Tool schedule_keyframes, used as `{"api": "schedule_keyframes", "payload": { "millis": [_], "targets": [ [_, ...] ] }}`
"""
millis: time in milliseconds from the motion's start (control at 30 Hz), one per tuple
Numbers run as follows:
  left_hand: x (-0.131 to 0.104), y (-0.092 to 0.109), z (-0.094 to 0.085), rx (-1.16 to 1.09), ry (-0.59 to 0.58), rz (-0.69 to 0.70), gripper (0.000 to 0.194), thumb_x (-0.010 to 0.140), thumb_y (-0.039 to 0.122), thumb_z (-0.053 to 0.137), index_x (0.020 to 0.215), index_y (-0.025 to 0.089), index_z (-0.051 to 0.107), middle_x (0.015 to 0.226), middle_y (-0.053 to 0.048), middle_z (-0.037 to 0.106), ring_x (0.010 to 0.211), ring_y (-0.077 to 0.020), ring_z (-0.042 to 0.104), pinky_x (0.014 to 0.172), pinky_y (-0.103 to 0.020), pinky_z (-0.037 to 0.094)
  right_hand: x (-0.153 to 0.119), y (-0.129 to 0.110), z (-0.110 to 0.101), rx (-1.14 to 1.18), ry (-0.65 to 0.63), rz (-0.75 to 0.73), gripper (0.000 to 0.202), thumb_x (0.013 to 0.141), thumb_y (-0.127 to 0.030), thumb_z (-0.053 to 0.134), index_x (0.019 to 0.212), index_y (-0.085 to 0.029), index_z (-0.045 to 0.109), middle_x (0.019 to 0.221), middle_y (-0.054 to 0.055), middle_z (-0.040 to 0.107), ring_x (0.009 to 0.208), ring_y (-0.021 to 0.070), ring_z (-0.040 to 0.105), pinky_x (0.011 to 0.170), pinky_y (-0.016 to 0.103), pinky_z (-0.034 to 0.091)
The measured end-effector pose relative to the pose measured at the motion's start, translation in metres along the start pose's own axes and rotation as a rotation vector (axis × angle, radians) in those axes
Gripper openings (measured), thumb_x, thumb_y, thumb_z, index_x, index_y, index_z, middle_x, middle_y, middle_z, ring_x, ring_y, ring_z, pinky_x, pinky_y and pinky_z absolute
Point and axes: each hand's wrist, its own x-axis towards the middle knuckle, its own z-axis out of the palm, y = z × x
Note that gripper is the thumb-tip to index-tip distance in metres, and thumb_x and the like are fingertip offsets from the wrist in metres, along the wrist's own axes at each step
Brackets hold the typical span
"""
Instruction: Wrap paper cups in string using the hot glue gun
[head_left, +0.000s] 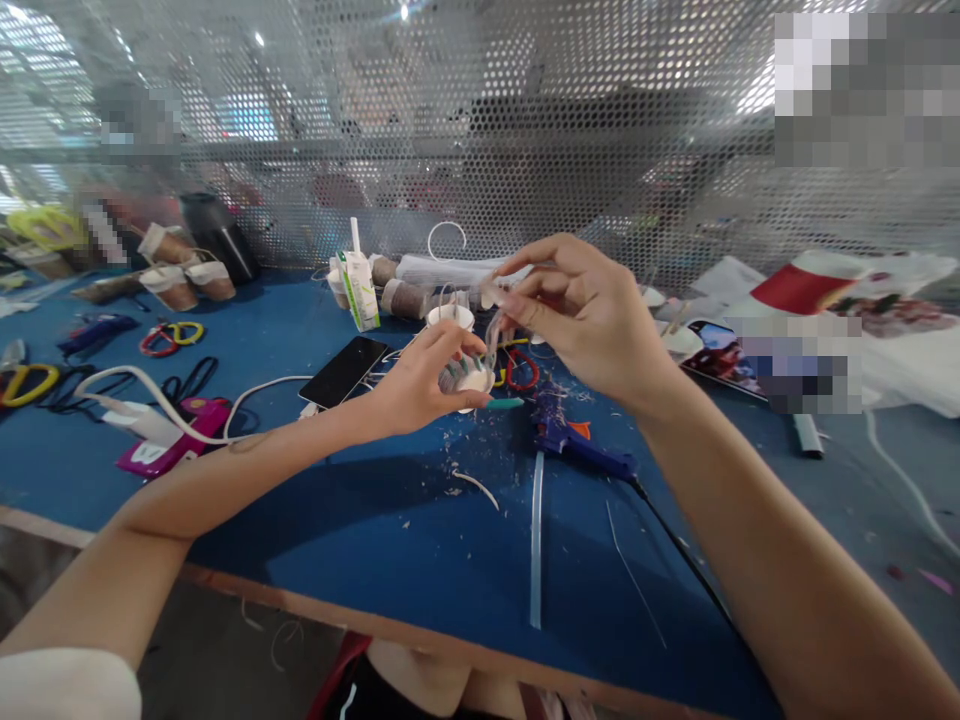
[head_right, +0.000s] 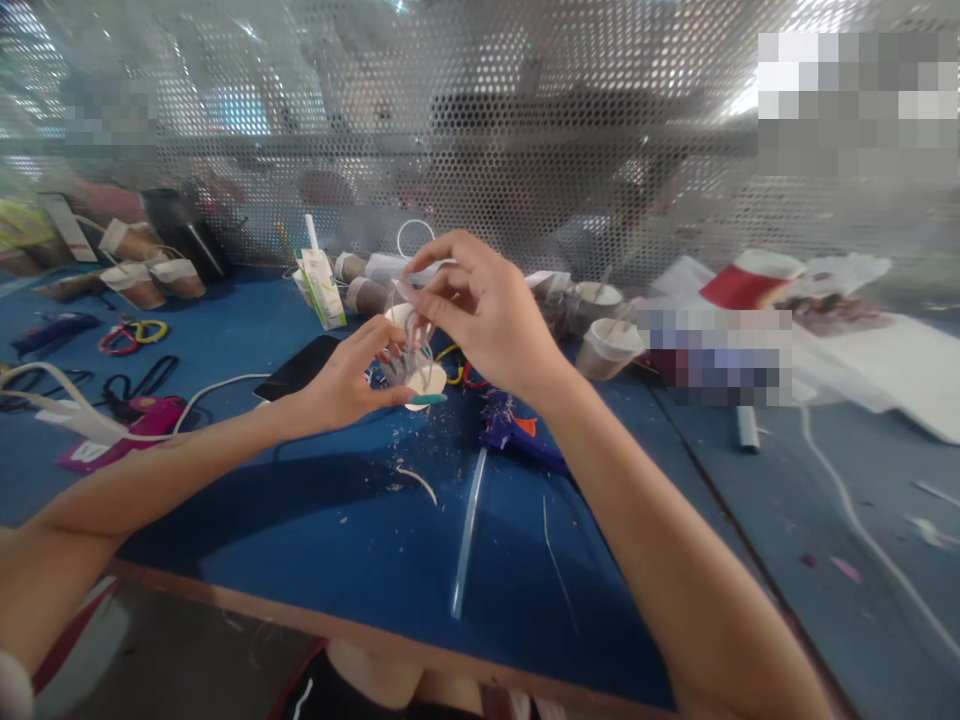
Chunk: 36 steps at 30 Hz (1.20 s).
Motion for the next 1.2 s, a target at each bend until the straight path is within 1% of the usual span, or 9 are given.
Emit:
{"api": "schedule_keyframes", "payload": {
  "millis": [133, 233, 400, 500, 700, 800, 900, 1067, 1200],
  "targets": [
    [-0.005, 0.004, 0.001, 0.053, 0.071, 0.052, 0.011, 0.094, 0.028, 0.055, 0.088, 0.019, 0.055, 0.089, -0.005, 0.057, 0.080, -0.0156, 0.054, 0.072, -0.030, 0.050, -0.003, -0.002, 0.007, 0.003, -0.053, -0.017, 0.016, 0.087, -0.039, 0.066, 0.098, -0.028, 0.061, 0.069, -0.003, 0.062, 0.070, 0.0174, 0.066, 0.069, 0.033, 0.055],
    [-0.006, 0.007, 0.001, 0.112, 0.052, 0.072, 0.023, 0.098, 0.022, 0.044, 0.079, 0.019, 0.057, 0.085, -0.006, 0.059, 0.080, -0.0159, 0.055, 0.072, -0.031, 0.049, -0.001, 0.002, 0.002, -0.069, -0.016, -0.033, 0.016, 0.086, -0.036, 0.067, 0.100, -0.029, 0.062, 0.068, -0.002, 0.062, 0.074, 0.0190, 0.066, 0.072, 0.034, 0.054],
    [-0.006, 0.006, 0.005, 0.170, -0.055, 0.093, 0.030, 0.098, 0.020, 0.043, 0.077, 0.017, 0.063, 0.086, -0.007, 0.064, 0.084, -0.0168, 0.059, 0.076, -0.032, 0.051, 0.007, 0.020, -0.017, -0.207, 0.096, -0.068, 0.014, 0.085, -0.027, 0.068, 0.098, -0.029, 0.062, 0.066, -0.002, 0.064, 0.072, 0.0199, 0.066, 0.075, 0.036, 0.052],
    [-0.007, 0.006, 0.007, 0.198, -0.171, 0.095, 0.031, 0.098, 0.019, 0.042, 0.078, 0.015, 0.066, 0.086, -0.007, 0.066, 0.085, -0.0168, 0.062, 0.079, -0.031, 0.052, 0.012, 0.037, -0.026, -0.278, 0.173, -0.085, 0.012, 0.085, -0.022, 0.066, 0.094, -0.028, 0.062, 0.064, -0.003, 0.065, 0.069, 0.0188, 0.066, 0.076, 0.035, 0.051],
    [-0.005, 0.018, 0.005, 0.348, -0.564, -0.034, 0.035, 0.098, 0.023, 0.040, 0.089, 0.011, 0.072, 0.088, -0.011, 0.069, 0.083, -0.0197, 0.066, 0.074, -0.032, 0.052, 0.018, 0.078, -0.031, -0.417, 0.264, -0.130, 0.009, 0.085, -0.019, 0.062, 0.093, -0.025, 0.061, 0.066, -0.003, 0.067, 0.064, 0.0165, 0.065, 0.076, 0.033, 0.051],
    [-0.003, 0.024, 0.004, 0.368, -0.685, -0.124, 0.036, 0.098, 0.023, 0.041, 0.086, 0.011, 0.073, 0.087, -0.011, 0.071, 0.083, -0.0209, 0.067, 0.074, -0.033, 0.050, 0.019, 0.095, -0.030, -0.454, 0.240, -0.138, 0.011, 0.084, -0.016, 0.061, 0.091, -0.024, 0.061, 0.070, -0.003, 0.068, 0.068, 0.0165, 0.066, 0.075, 0.031, 0.051],
    [-0.002, 0.027, 0.002, 0.380, -0.723, -0.177, 0.037, 0.098, 0.022, 0.040, 0.084, 0.012, 0.073, 0.087, -0.012, 0.073, 0.083, -0.0216, 0.068, 0.073, -0.032, 0.049, 0.018, 0.108, -0.028, -0.486, 0.189, -0.120, 0.012, 0.083, -0.013, 0.059, 0.090, -0.022, 0.062, 0.069, -0.002, 0.068, 0.070, 0.0171, 0.066, 0.076, 0.031, 0.050],
    [-0.005, 0.031, 0.000, 0.457, -0.873, -0.164, 0.036, 0.097, 0.026, 0.044, 0.083, 0.013, 0.075, 0.081, -0.012, 0.075, 0.079, -0.0234, 0.071, 0.070, -0.033, 0.050, 0.014, 0.130, -0.021, -0.520, 0.102, -0.018, 0.012, 0.082, -0.012, 0.058, 0.090, -0.019, 0.063, 0.070, 0.002, 0.069, 0.075, 0.0203, 0.067, 0.081, 0.034, 0.050],
    [-0.007, 0.032, -0.005, 0.584, -0.849, -0.158, 0.032, 0.095, 0.028, 0.050, 0.083, 0.012, 0.075, 0.081, -0.014, 0.075, 0.077, -0.0251, 0.072, 0.062, -0.030, 0.049, 0.011, 0.141, -0.014, -0.529, -0.052, 0.037, 0.019, 0.081, -0.010, 0.056, 0.095, -0.017, 0.066, 0.082, 0.006, 0.072, 0.083, 0.0230, 0.068, 0.083, 0.037, 0.051]
  ]
}}
